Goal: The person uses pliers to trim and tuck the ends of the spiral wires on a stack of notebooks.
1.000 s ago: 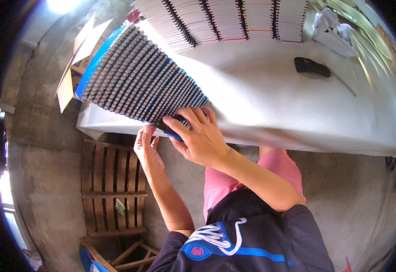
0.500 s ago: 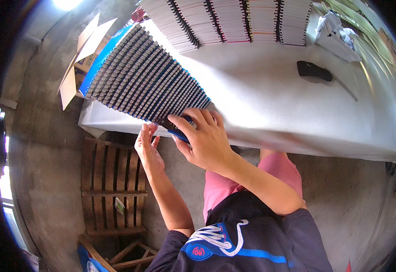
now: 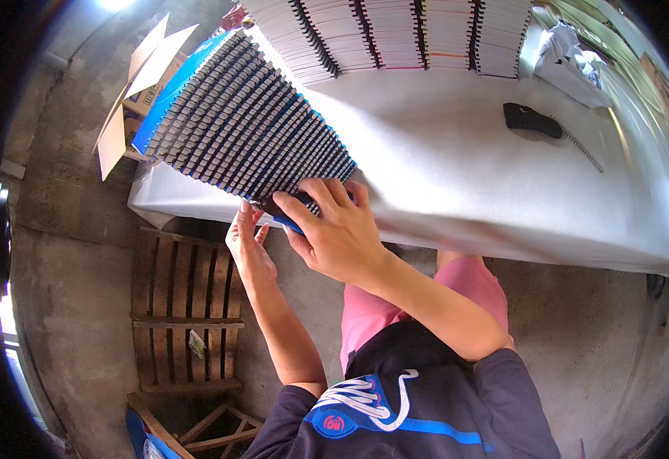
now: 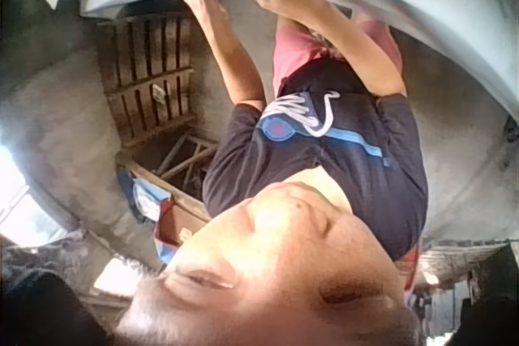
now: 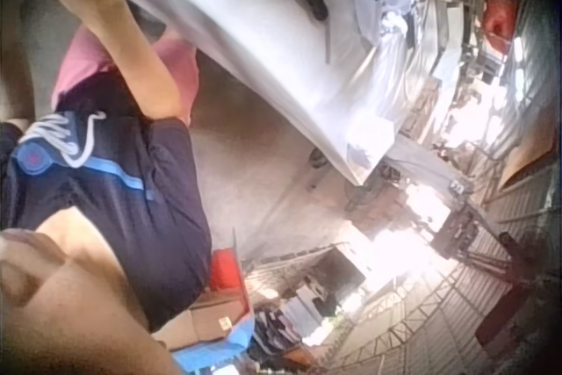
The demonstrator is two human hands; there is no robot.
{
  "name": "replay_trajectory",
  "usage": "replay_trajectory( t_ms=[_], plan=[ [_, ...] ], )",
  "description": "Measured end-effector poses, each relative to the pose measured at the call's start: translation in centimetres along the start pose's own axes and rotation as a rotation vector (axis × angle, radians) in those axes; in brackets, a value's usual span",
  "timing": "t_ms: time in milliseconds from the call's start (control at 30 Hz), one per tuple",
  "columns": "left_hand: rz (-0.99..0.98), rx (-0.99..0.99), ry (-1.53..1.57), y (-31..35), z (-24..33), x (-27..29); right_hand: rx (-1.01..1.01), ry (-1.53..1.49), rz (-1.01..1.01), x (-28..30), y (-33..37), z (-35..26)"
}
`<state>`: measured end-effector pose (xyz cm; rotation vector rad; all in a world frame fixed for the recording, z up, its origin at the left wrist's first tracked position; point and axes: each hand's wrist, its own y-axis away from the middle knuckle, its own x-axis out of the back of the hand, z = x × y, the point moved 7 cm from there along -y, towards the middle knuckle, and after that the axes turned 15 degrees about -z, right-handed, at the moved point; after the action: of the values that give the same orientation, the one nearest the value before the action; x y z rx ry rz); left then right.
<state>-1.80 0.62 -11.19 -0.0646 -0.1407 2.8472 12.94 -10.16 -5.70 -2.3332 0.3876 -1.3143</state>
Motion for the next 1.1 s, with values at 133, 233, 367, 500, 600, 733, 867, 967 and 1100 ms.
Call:
replay_trajectory(
  t_ms=[133, 233, 367, 500, 600, 733, 867, 967, 1100],
  plan=[
    [0.006, 0.033, 0.004, 0.0, 0.0, 0.0, -0.073, -0.455, -0.176, -1.5, -0.5, 0.5],
    [0.017, 0.054, -0.004, 0.1, -0.4, 0.2, -0.432, -1.454, -0.568, -4.1, 0.4, 0.7],
    [0.012, 0.054, -0.041, 0.3, 0.6, 0.2, -0.141, -0.711, -0.137, -2.5, 0.3, 0.7],
    [0.008, 0.051, -0.057, 0.1, 0.6, 0.6, -0.06, -0.146, 0.049, 0.1, 0.4, -0.1],
    [-0.006, 0.059, -0.066, -0.2, 1.1, 0.2, -0.028, -0.067, 0.064, 0.3, -0.3, -0.1],
    [-0.007, 0.076, -0.088, -0.3, 1.1, 0.2, 0.009, 0.012, 0.089, 0.4, -0.5, -0.3],
    [-0.01, 0.089, -0.103, -0.3, 1.0, 0.4, 0.039, 0.025, 0.109, 0.5, -0.3, -0.4],
    [0.009, 0.072, -0.11, -0.1, 1.5, 0.0, -0.017, 0.037, -0.007, 0.1, -0.5, -0.4],
    [-0.011, 0.084, -0.064, 0.0, 1.7, -0.4, -0.022, -0.355, -0.096, -0.8, -0.9, 0.3]
  ],
)
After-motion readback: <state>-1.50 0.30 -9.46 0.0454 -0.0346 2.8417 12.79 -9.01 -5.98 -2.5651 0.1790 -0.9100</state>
